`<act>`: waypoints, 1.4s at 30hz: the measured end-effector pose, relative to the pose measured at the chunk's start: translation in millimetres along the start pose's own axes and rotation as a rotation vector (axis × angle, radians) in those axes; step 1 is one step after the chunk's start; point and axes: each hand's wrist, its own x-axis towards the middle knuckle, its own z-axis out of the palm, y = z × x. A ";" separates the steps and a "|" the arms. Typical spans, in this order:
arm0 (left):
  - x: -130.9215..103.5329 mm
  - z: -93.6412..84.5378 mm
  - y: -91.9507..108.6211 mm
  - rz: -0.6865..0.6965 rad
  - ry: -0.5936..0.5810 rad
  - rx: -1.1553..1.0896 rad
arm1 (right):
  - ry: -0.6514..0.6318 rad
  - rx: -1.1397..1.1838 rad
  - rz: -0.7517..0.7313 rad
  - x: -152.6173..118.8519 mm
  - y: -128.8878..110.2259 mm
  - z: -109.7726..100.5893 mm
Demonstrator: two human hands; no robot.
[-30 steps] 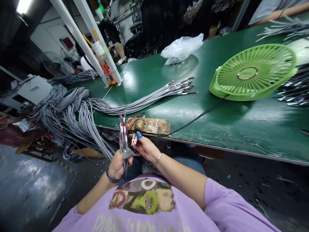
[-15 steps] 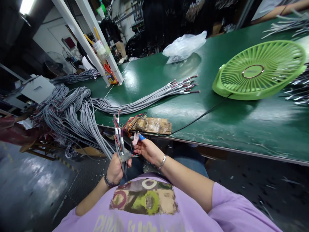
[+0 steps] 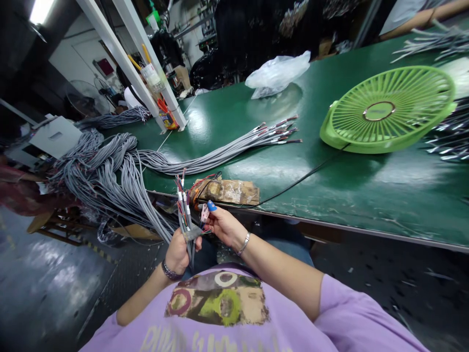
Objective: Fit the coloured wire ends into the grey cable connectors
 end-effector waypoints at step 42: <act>-25.4 -6.6 -0.4 0.136 -0.023 0.086 | 0.232 -0.312 -0.076 -13.2 1.4 -19.7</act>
